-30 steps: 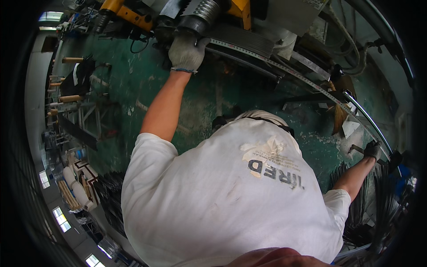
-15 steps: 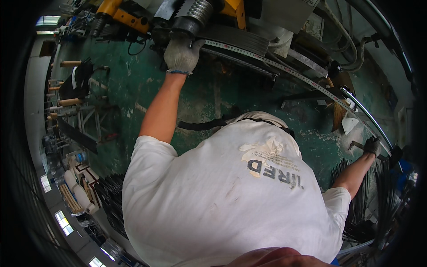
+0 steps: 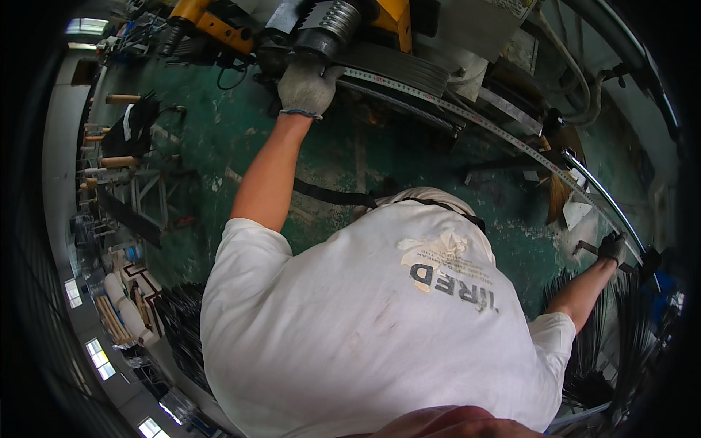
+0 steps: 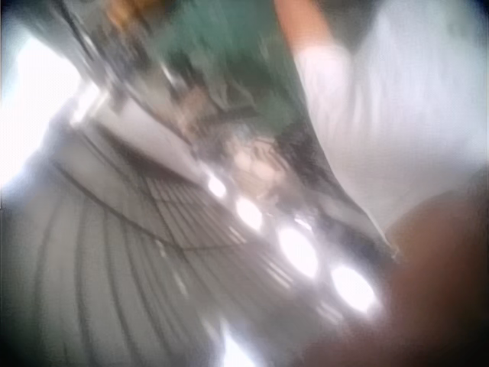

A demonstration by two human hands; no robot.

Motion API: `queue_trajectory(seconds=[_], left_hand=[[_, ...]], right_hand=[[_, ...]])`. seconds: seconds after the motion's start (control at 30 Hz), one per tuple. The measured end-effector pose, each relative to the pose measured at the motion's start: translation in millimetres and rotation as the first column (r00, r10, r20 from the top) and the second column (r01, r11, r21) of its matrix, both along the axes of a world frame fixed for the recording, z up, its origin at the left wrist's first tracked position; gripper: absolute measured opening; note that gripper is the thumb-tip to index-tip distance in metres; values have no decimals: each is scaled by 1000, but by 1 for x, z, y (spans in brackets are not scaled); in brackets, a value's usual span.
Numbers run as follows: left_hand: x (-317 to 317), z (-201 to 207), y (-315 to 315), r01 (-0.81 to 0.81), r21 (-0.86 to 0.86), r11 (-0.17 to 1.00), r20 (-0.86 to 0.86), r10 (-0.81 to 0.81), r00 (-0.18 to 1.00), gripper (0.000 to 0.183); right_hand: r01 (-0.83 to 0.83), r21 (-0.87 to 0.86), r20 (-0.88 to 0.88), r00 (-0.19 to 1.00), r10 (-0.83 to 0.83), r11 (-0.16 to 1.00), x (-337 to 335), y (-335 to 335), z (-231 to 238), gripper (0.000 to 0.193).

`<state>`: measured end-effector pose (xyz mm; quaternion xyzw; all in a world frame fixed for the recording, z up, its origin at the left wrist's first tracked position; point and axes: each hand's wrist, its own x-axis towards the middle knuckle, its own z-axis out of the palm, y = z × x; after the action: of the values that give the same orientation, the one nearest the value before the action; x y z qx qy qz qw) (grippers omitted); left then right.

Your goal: The person measures the length of a metal rod using a tape measure while the rod is positioned within a fabrication machine, then removes the rod from the machine by hand.

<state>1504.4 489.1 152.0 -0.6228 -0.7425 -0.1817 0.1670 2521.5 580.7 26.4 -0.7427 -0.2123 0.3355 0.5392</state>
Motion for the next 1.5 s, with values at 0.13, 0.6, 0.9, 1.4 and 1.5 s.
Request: queue_trajectory(seconds=[0.13, 0.6, 0.9, 1.4, 1.5], left_hand=[[-9, -4, 6, 55, 57, 997, -71, -51, 996, 39], [5, 46, 3, -81, -200, 977, 111, 105, 988, 40], [-3, 40, 13, -115, -382, 917, 166, 191, 968, 48], [-8, 46, 9, -1, -369, 929, -34, -13, 999, 41], [8, 60, 14, -90, -459, 884, 34, 119, 992, 39]], right_hand=[[7, -5, 48, 999, -7, 1000, -3, -3, 7, 41], [133, 48, -285, 952, -114, 990, -5, 5, -9, 39], [-5, -30, -167, 986, 0, 1000, 79, 13, -29, 36], [29, -25, 77, 997, -27, 999, 23, 9, -15, 32], [77, -5, -20, 997, -77, 997, 20, 2, -9, 33]])
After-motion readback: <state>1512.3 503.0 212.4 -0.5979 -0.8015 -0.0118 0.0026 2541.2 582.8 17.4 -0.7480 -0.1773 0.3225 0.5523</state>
